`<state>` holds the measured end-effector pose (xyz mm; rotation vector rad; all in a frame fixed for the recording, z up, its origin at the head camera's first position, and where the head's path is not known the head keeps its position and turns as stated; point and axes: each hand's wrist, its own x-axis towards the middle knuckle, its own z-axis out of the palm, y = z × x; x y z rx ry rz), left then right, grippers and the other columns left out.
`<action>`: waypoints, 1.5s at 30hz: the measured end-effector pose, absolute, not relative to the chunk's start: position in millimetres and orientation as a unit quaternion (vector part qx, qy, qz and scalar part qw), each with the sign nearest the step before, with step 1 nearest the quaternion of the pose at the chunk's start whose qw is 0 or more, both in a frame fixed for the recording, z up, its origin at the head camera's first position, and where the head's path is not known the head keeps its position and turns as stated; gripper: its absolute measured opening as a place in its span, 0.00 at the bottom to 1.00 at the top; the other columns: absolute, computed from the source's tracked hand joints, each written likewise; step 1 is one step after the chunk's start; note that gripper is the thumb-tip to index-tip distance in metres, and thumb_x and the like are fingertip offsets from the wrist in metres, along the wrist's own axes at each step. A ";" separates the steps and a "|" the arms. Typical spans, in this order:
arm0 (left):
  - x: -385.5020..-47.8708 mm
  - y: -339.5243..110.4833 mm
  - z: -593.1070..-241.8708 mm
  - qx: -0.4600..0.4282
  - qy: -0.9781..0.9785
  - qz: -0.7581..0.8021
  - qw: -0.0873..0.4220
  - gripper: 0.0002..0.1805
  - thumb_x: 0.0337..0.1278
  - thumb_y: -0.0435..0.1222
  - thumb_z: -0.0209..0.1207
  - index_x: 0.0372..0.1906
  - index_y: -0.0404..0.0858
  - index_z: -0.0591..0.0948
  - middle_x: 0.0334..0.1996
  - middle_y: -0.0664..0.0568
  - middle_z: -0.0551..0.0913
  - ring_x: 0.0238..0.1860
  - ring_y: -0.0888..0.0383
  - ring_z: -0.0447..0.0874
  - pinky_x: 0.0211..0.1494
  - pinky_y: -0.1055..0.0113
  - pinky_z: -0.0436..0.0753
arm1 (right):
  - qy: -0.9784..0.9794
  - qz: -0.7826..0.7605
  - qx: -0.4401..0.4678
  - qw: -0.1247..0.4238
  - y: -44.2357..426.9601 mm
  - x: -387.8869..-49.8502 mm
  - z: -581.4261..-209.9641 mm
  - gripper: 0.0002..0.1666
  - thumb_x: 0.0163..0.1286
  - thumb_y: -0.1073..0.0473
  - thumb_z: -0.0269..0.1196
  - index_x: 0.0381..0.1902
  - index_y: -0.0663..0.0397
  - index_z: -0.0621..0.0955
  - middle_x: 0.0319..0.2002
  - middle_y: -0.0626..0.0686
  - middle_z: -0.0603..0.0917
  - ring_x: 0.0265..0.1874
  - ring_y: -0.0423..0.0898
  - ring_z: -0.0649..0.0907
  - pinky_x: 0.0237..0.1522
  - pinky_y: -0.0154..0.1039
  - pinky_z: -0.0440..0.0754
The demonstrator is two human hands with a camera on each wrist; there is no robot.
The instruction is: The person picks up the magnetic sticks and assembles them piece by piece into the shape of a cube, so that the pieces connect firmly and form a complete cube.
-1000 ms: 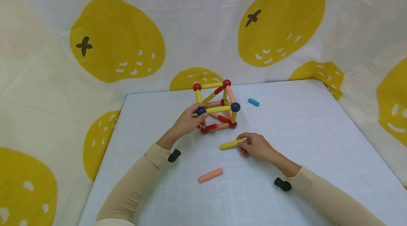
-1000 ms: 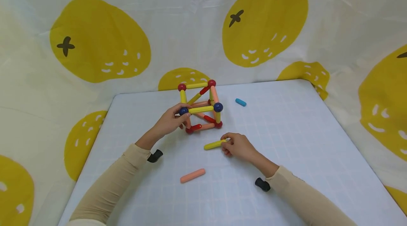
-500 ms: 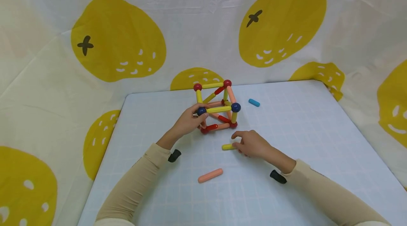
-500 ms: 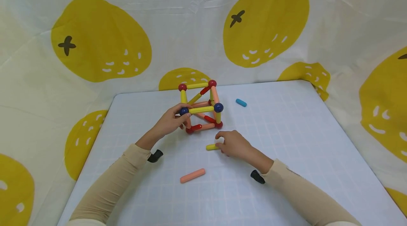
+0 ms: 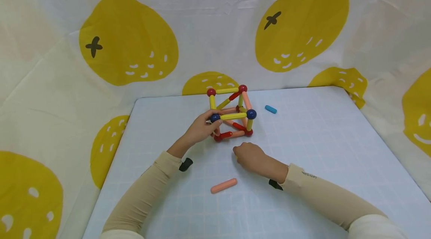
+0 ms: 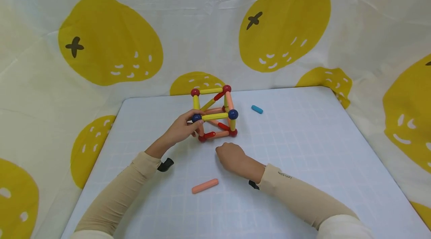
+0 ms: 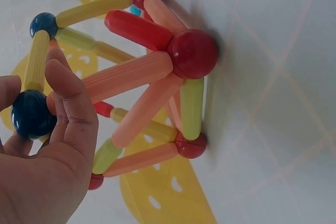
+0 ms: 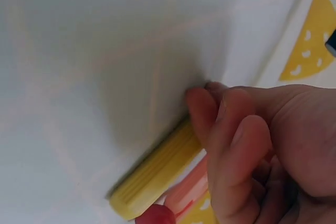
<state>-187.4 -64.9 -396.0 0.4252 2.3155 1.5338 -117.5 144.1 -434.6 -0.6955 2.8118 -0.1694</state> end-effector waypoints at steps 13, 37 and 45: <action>-186.9 -63.1 -394.2 0.154 0.820 0.528 0.161 0.21 0.75 0.44 0.57 0.67 0.49 0.73 0.38 0.34 0.84 0.40 0.37 0.85 0.47 0.45 0.86 | 0.845 -0.471 -0.102 0.232 178.4 -130.5 -411.7 0.22 0.77 0.55 0.61 0.64 0.57 0.77 0.37 0.60 0.90 0.20 0.44 0.84 0.29 0.37 0.86; -185.6 -61.2 -391.3 0.139 0.818 0.529 0.176 0.21 0.75 0.43 0.57 0.68 0.49 0.72 0.41 0.33 0.83 0.42 0.37 0.85 0.51 0.42 0.85 | 0.779 -0.617 0.078 0.081 195.8 -132.3 -420.8 0.23 0.83 0.50 0.52 0.65 0.60 0.70 0.48 0.63 0.88 0.47 0.58 0.89 0.51 0.44 0.88; -187.2 -61.9 -392.8 0.153 0.826 0.518 0.161 0.20 0.75 0.43 0.57 0.67 0.48 0.73 0.38 0.35 0.84 0.39 0.38 0.85 0.47 0.47 0.87 | 0.776 -0.626 0.052 0.055 180.6 -132.9 -421.9 0.23 0.82 0.53 0.53 0.66 0.61 0.69 0.49 0.66 0.88 0.36 0.46 0.90 0.46 0.40 0.88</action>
